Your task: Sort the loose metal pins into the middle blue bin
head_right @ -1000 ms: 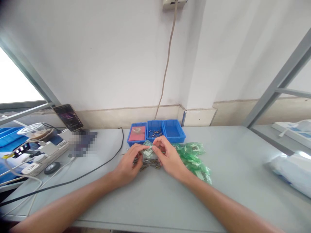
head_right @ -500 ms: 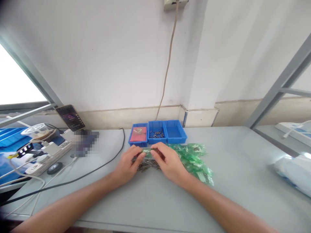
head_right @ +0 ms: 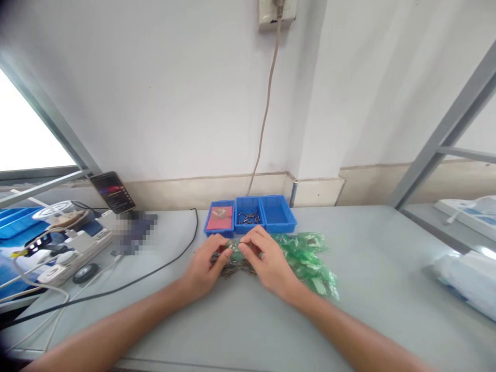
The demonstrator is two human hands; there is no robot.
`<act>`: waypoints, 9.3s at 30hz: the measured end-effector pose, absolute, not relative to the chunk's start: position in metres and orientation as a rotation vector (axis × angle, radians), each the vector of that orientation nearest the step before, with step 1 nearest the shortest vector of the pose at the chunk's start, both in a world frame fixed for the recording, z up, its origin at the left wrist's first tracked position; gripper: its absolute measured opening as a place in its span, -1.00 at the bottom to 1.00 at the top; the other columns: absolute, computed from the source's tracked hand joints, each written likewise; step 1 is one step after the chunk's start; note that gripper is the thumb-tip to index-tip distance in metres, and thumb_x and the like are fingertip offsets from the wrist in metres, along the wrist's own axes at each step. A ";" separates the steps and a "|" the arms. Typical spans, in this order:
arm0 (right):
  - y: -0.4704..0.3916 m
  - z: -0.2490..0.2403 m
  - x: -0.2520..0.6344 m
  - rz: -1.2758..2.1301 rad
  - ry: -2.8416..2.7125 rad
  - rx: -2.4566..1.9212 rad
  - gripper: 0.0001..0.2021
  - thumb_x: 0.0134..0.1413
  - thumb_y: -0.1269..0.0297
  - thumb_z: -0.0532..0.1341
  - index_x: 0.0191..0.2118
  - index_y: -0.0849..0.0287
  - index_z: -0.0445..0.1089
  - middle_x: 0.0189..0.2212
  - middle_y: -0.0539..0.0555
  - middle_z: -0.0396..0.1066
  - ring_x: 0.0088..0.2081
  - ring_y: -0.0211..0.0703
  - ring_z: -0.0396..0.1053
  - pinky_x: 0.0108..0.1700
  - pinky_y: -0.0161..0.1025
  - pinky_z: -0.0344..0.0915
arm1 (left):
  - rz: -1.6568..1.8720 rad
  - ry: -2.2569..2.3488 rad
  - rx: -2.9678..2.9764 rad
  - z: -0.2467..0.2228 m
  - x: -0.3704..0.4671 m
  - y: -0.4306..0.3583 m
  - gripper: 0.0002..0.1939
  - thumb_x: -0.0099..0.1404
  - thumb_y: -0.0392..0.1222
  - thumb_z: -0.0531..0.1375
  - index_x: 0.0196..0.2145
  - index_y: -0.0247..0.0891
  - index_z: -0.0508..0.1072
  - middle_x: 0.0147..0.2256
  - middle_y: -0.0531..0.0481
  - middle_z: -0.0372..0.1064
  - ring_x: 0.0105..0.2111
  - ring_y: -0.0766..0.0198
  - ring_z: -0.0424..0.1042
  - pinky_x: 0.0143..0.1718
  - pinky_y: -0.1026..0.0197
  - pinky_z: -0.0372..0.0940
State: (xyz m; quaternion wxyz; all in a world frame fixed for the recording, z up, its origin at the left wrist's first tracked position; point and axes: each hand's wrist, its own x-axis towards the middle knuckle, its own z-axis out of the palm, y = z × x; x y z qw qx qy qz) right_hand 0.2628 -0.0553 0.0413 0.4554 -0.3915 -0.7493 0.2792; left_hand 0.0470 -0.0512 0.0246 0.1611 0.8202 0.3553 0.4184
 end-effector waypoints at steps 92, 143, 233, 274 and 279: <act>-0.069 0.043 0.272 1.318 -1.567 -1.058 -0.78 0.42 0.13 0.17 -0.29 0.06 0.23 -0.54 -0.12 0.34 -0.39 -0.17 0.26 -0.25 -0.21 0.13 | 1.352 0.765 2.612 0.022 0.048 -0.043 -0.63 0.54 -0.32 0.12 0.25 -0.22 0.30 0.02 -0.19 0.44 0.00 0.08 0.41 0.04 -0.02 0.38; -0.064 0.033 0.272 1.338 -1.549 -1.040 -0.91 0.18 0.37 0.17 -0.32 0.08 0.23 -0.54 -0.15 0.17 -0.47 -0.25 0.13 -0.39 -0.25 0.03 | 1.293 0.763 2.773 0.021 0.046 -0.038 -0.61 0.48 -0.39 0.13 0.21 -0.19 0.38 -0.02 -0.17 0.44 -0.05 0.11 0.42 -0.01 0.03 0.38; -0.065 0.038 0.270 1.466 -1.401 -1.078 -0.82 0.26 0.13 0.21 -0.31 0.08 0.30 -0.67 -0.19 0.16 -0.61 -0.26 0.23 -0.50 -0.26 0.38 | 1.212 0.685 2.775 0.020 0.044 -0.040 -0.56 0.49 -0.17 0.26 0.25 -0.20 0.32 0.05 -0.19 0.45 0.02 0.07 0.43 0.06 0.00 0.38; -0.064 0.036 0.273 1.464 -1.375 -1.075 -0.80 0.26 0.14 0.22 -0.36 0.08 0.32 -0.68 -0.17 0.16 -0.62 -0.25 0.23 -0.52 -0.28 0.33 | 1.308 0.634 2.872 0.022 0.046 -0.041 -0.70 0.49 -0.20 0.25 0.15 -0.19 0.44 -0.08 -0.12 0.54 -0.11 0.15 0.49 -0.08 0.08 0.34; -0.064 0.038 0.272 1.465 -1.369 -1.089 -0.83 0.22 0.16 0.22 -0.36 0.09 0.33 -0.68 -0.17 0.16 -0.62 -0.25 0.23 -0.52 -0.28 0.33 | 1.306 0.729 2.889 0.021 0.046 -0.042 -0.73 0.48 -0.20 0.26 0.11 -0.16 0.47 -0.10 -0.10 0.55 -0.12 0.14 0.49 -0.02 0.02 0.26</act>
